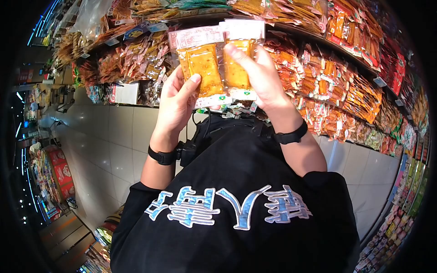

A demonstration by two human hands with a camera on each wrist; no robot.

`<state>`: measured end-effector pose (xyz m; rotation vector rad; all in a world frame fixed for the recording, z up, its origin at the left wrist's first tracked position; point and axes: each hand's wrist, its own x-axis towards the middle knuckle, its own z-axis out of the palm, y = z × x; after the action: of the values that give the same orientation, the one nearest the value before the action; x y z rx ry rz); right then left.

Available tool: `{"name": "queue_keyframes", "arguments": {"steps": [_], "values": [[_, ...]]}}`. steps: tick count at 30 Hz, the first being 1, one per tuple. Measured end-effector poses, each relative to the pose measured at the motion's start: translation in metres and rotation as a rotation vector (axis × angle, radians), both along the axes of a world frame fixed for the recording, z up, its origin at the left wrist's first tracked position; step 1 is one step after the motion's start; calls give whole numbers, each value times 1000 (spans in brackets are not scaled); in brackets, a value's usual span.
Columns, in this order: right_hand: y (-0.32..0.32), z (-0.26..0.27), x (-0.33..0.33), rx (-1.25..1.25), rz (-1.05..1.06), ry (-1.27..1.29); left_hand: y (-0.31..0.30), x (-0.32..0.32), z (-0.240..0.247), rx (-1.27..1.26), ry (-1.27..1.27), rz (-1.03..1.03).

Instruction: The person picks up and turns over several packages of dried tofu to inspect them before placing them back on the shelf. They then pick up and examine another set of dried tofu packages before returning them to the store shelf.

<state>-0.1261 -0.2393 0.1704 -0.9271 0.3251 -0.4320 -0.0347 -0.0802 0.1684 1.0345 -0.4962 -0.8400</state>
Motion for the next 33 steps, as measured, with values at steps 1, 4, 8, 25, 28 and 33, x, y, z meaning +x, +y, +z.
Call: {"name": "queue_keyframes", "arguments": {"steps": [1, 4, 8, 25, 28, 33], "values": [[7, -1, 0, -61, 40, -23, 2, -3, 4, -36, 34, -24], [29, -5, 2, -173, 156, 16, 12, -5, 0, -28, -21, -13], [49, 6, 7, -223, 13, -68, 46, 4, 7, -88, 142, -103], [239, -8, 33, 31, 178, -15, 280, 3, -10, 228, 28, 176], [255, -9, 29, -69, 273, 2, 291, 5, -40, 216, -76, 182], [264, -16, 24, 41, 343, 29, 279, -5, -49, 128, 112, 107]]}}
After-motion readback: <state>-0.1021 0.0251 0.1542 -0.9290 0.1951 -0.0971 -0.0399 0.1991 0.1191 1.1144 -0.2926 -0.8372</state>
